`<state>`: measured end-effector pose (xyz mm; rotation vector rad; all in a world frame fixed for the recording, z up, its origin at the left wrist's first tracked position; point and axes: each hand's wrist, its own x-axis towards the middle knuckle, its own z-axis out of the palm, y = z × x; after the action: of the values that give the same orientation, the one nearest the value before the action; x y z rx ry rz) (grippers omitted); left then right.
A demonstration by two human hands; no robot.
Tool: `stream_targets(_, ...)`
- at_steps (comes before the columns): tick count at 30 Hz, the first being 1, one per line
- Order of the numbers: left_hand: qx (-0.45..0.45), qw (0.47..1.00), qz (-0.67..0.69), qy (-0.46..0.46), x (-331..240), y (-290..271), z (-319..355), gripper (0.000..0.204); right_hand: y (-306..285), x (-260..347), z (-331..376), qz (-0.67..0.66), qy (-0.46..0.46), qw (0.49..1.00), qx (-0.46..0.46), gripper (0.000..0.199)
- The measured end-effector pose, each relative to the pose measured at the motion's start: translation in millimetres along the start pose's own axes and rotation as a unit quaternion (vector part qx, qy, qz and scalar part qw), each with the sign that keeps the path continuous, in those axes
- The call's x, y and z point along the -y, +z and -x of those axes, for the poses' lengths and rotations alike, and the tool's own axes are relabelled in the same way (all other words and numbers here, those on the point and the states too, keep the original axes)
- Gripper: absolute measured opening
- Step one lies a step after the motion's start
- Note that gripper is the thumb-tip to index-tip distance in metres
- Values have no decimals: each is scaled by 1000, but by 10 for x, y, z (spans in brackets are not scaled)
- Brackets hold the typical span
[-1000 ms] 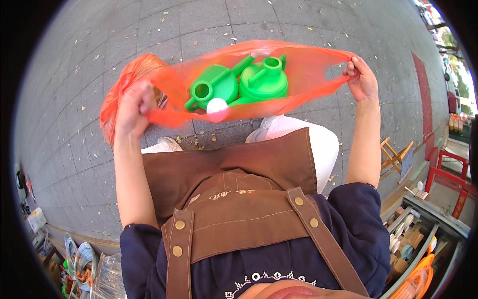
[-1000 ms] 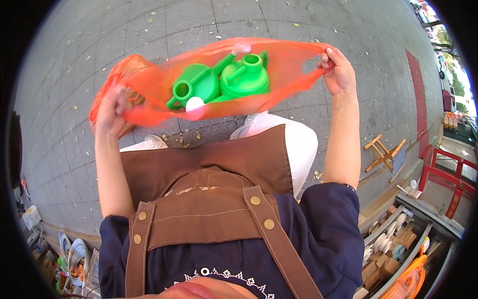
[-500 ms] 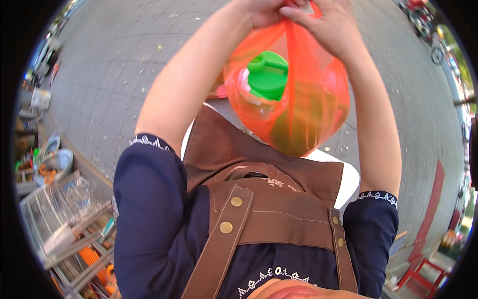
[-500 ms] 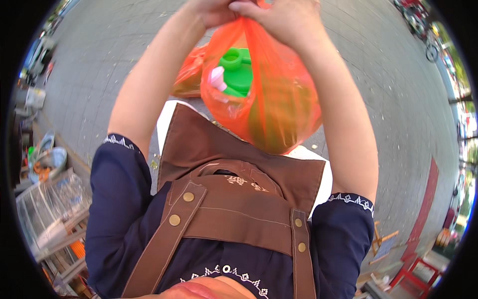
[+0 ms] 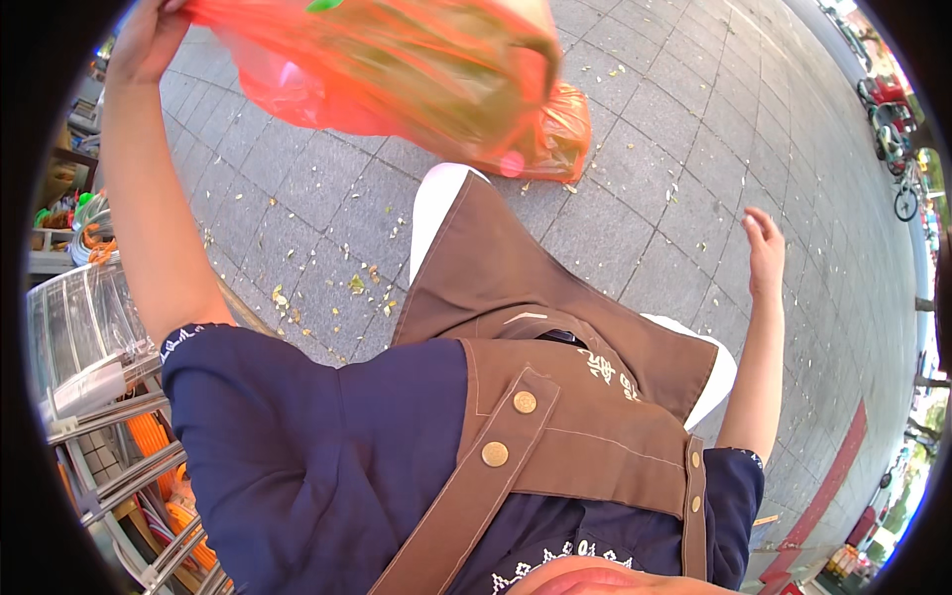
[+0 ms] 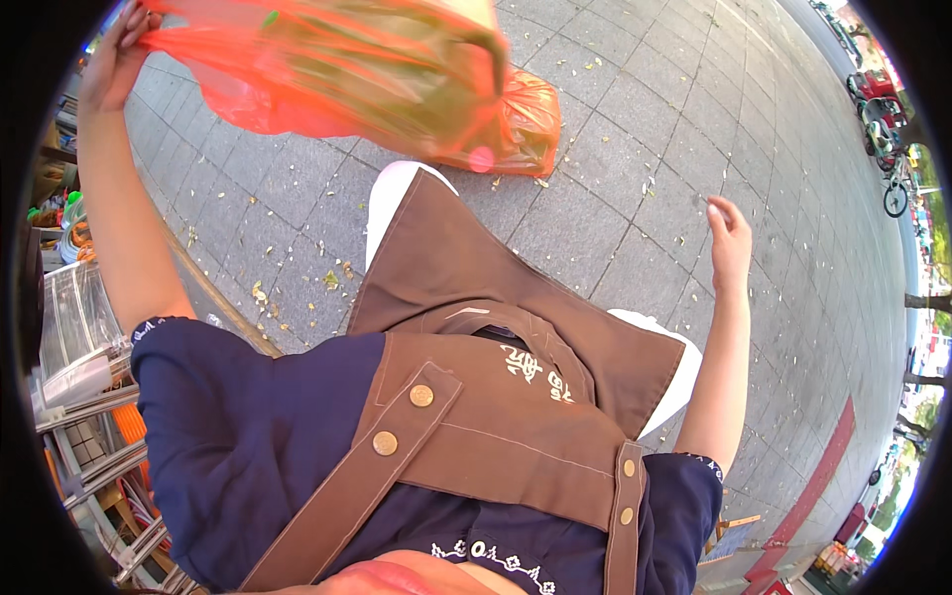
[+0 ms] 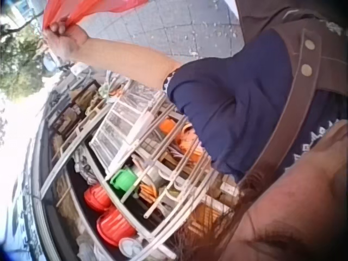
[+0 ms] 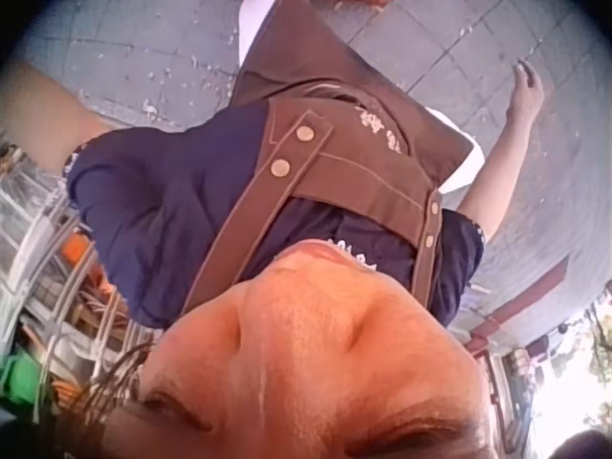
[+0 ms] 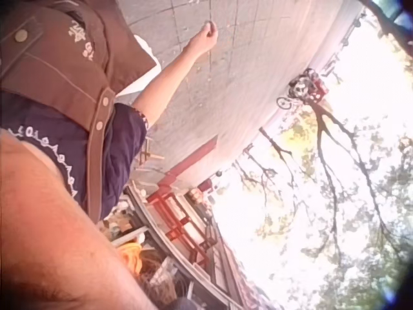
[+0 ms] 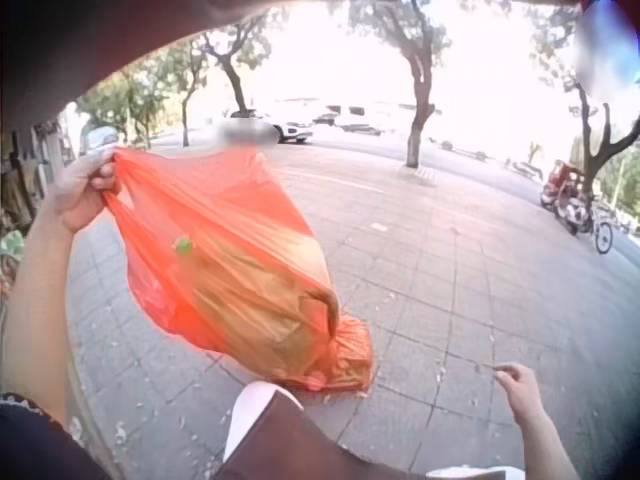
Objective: The person sits on the ground and unpacks green watering cans from orange plastic bags. They attach white sprinkler heads to the spouts of the watering cans, then place the assembled cans back into the bags.
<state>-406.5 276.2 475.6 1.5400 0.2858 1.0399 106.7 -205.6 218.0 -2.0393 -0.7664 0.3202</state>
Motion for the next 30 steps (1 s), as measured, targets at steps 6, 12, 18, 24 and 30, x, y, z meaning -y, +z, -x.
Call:
stream_targets(6,-137,987,-41,-68,1146,-1595,134,9,318,-237,281,-71,92,992,45,21)
stream_targets(12,-258,949,-110,-142,2297,-2259,1357,10,428,-254,427,-77,120,985,95,22)
stream_targets(18,-403,868,-158,-244,2811,-2292,2762,8,756,-461,523,-83,165,972,142,23)
stream_targets(24,-374,815,-224,-381,3118,-2330,3423,18,1073,-442,462,-40,165,961,217,24)
stream_targets(30,9,495,-654,-571,2875,-1797,2636,47,934,-575,509,-46,202,956,209,24)
